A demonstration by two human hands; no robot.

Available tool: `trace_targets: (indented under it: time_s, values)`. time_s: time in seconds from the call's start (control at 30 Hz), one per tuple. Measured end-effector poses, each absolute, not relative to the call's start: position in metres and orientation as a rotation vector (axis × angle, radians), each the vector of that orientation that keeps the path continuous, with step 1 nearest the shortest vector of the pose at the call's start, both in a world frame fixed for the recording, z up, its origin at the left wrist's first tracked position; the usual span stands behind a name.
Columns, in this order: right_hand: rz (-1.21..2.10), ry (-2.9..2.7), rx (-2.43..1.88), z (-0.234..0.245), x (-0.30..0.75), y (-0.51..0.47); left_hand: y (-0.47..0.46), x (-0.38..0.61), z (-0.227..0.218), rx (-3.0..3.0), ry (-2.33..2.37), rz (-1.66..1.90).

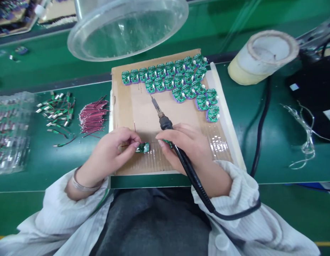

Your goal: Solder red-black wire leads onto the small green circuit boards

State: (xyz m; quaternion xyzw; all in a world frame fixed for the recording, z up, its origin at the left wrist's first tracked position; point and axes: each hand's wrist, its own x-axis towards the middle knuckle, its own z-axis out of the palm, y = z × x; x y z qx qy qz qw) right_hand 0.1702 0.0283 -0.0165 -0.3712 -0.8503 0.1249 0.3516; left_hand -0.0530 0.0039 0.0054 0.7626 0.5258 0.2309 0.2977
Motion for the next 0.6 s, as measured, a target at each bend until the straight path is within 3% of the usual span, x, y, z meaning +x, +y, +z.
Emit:
trace_targets:
  time_s: [0.37, 0.6]
  values:
    - [0.394, -2.223, -0.975, -0.007, 0.172, 0.026, 0.001, -0.057, 0.001, 2.092, 1.440, 0.641]
    - [0.475, -2.176, -0.963, -0.001, 0.173, 0.020, -0.001, -0.123, 0.006, 1.970, 2.144, 0.697]
